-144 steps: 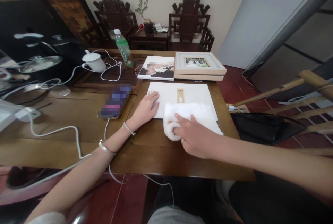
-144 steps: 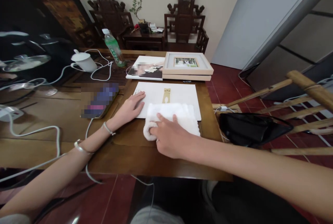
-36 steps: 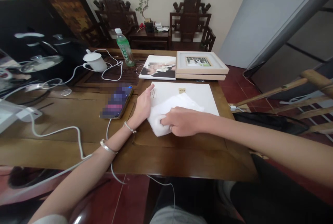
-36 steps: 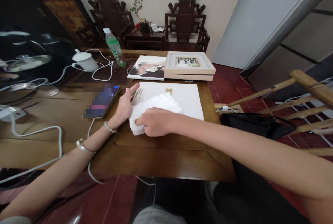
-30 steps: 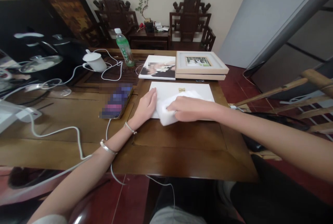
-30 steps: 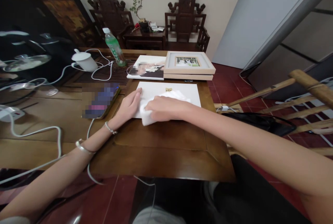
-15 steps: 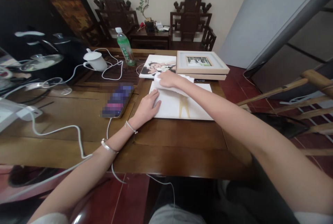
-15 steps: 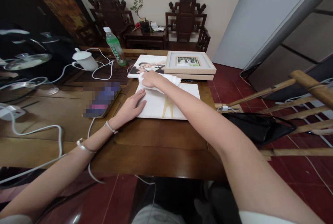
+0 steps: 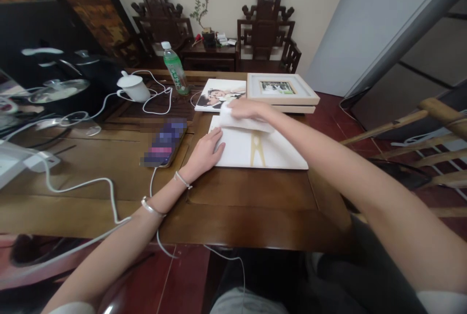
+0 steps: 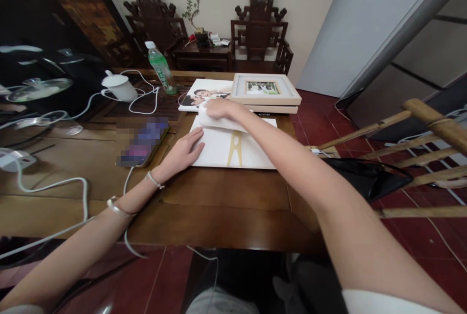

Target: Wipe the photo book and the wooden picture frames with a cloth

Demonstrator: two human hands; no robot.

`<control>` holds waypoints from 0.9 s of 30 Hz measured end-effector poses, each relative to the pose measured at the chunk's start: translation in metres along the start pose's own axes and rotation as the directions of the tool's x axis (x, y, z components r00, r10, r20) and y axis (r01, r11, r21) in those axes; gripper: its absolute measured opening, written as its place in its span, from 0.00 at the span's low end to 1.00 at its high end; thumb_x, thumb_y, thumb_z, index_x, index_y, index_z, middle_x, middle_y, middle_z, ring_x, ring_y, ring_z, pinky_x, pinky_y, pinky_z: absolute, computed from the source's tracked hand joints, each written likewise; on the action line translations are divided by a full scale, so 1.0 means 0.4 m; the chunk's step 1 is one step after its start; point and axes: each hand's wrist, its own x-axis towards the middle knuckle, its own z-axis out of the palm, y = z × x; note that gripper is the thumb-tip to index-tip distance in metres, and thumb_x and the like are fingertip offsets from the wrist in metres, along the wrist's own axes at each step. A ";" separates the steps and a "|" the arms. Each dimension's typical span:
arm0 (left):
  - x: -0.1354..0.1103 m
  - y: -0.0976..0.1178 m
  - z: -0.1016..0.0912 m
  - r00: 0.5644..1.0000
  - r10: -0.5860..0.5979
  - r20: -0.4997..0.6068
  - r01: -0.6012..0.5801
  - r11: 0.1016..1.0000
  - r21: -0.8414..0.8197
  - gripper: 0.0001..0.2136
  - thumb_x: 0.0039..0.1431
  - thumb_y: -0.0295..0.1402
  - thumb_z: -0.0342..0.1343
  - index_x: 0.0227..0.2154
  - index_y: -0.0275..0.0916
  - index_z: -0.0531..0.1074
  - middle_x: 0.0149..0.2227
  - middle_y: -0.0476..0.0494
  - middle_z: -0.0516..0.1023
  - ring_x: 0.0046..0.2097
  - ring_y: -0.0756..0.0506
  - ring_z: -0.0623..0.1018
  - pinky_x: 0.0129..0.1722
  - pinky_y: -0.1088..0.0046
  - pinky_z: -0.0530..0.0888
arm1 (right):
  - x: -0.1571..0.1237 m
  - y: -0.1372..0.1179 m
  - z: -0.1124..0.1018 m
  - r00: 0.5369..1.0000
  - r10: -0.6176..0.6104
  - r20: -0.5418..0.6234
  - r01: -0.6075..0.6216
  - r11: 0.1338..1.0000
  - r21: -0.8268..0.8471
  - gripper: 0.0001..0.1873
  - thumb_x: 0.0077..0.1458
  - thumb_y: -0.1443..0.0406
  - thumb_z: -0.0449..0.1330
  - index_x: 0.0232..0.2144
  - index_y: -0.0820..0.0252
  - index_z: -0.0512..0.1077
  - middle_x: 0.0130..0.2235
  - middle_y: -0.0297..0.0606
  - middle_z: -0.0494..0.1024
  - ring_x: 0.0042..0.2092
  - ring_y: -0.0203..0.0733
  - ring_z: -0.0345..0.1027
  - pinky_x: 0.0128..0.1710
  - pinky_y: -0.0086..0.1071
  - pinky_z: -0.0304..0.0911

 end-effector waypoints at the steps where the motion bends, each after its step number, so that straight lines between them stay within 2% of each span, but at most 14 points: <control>1: 0.000 0.001 0.001 1.000 0.001 0.000 -0.001 1.000 0.003 0.21 0.70 0.36 0.48 0.59 0.31 0.72 0.66 0.26 0.72 0.70 0.31 0.70 0.71 0.47 0.66 | -0.029 0.028 -0.007 0.998 0.059 0.018 -0.059 0.998 0.000 0.12 0.48 0.75 0.53 0.33 0.63 0.73 0.43 0.52 0.82 0.42 0.53 0.73 0.43 0.40 0.66; 4: 0.002 0.004 0.000 1.000 0.015 0.006 -0.015 1.000 0.009 0.21 0.69 0.35 0.47 0.58 0.30 0.72 0.66 0.26 0.73 0.70 0.31 0.69 0.71 0.46 0.66 | -0.130 0.120 -0.017 0.984 0.174 0.029 -0.174 0.984 0.030 0.11 0.47 0.73 0.54 0.34 0.60 0.70 0.46 0.50 0.80 0.44 0.53 0.73 0.42 0.40 0.66; 6: 0.002 0.006 -0.002 1.000 0.020 0.014 -0.020 1.000 0.017 0.21 0.69 0.35 0.47 0.58 0.30 0.72 0.66 0.26 0.73 0.70 0.31 0.69 0.71 0.47 0.66 | -0.199 0.182 -0.012 0.945 0.322 0.056 -0.327 0.935 0.135 0.08 0.46 0.71 0.55 0.32 0.58 0.68 0.45 0.48 0.79 0.45 0.53 0.72 0.43 0.40 0.65; 8: 0.003 0.007 -0.004 1.000 0.018 0.017 -0.018 1.000 0.024 0.21 0.69 0.35 0.47 0.58 0.30 0.72 0.66 0.26 0.72 0.71 0.32 0.68 0.71 0.48 0.66 | -0.263 0.235 0.001 0.921 0.390 0.027 -0.388 0.906 0.168 0.07 0.45 0.70 0.55 0.31 0.57 0.67 0.45 0.48 0.79 0.47 0.54 0.71 0.46 0.41 0.64; 11: 0.002 0.006 -0.004 1.000 0.008 0.019 -0.009 1.000 0.026 0.21 0.69 0.35 0.47 0.58 0.30 0.72 0.66 0.26 0.72 0.71 0.32 0.68 0.72 0.47 0.65 | -0.345 0.268 0.031 0.920 0.392 -0.017 -0.386 0.912 0.140 0.04 0.46 0.68 0.55 0.27 0.55 0.64 0.41 0.46 0.77 0.46 0.55 0.71 0.46 0.42 0.62; 13: 0.001 0.004 -0.004 1.000 0.004 0.020 -0.005 1.000 0.026 0.21 0.70 0.36 0.47 0.59 0.32 0.72 0.67 0.27 0.72 0.71 0.32 0.68 0.72 0.47 0.65 | -0.392 0.249 0.055 0.940 0.342 -0.020 -0.339 0.936 0.095 0.06 0.48 0.68 0.54 0.25 0.54 0.59 0.35 0.43 0.75 0.42 0.53 0.70 0.44 0.41 0.61; 16: -0.001 0.001 -0.004 1.000 0.005 0.018 -0.005 1.000 0.029 0.21 0.70 0.36 0.46 0.59 0.31 0.72 0.66 0.27 0.72 0.71 0.32 0.68 0.72 0.48 0.65 | -0.462 0.171 0.089 0.974 0.227 0.006 -0.227 0.972 0.054 0.11 0.48 0.70 0.53 0.23 0.52 0.53 0.28 0.39 0.69 0.36 0.49 0.68 0.41 0.39 0.59; 18: -0.001 0.000 -0.005 1.000 0.002 0.016 -0.003 1.000 0.027 0.21 0.70 0.37 0.46 0.59 0.32 0.72 0.67 0.27 0.72 0.71 0.32 0.68 0.72 0.48 0.65 | -0.512 0.104 0.108 0.984 0.174 0.023 -0.175 0.983 0.050 0.12 0.47 0.73 0.53 0.23 0.52 0.53 0.28 0.38 0.71 0.37 0.49 0.68 0.43 0.40 0.60; 22: -0.002 0.002 -0.008 1.000 -0.001 0.023 0.001 1.000 0.025 0.21 0.70 0.37 0.47 0.60 0.32 0.72 0.67 0.28 0.71 0.71 0.32 0.68 0.72 0.47 0.65 | -0.599 -0.004 0.127 0.985 0.158 0.074 -0.164 0.983 0.086 0.13 0.47 0.76 0.52 0.24 0.52 0.56 0.34 0.41 0.77 0.45 0.53 0.74 0.49 0.44 0.62; 24: -0.002 0.002 -0.009 1.000 -0.004 0.023 0.003 1.000 0.028 0.21 0.71 0.37 0.47 0.60 0.32 0.72 0.67 0.27 0.71 0.71 0.31 0.68 0.72 0.47 0.65 | -0.618 -0.028 0.128 0.984 0.139 0.107 -0.152 0.980 0.127 0.15 0.46 0.77 0.52 0.24 0.51 0.55 0.35 0.41 0.79 0.47 0.54 0.74 0.50 0.45 0.62; 27: -0.003 0.001 -0.009 1.000 -0.010 0.013 0.009 1.000 0.026 0.21 0.71 0.37 0.47 0.60 0.34 0.72 0.67 0.29 0.71 0.70 0.31 0.69 0.71 0.45 0.65 | -0.604 -0.025 0.119 0.977 0.155 0.145 -0.175 0.975 0.134 0.15 0.47 0.76 0.54 0.23 0.51 0.55 0.31 0.39 0.76 0.41 0.52 0.73 0.46 0.43 0.63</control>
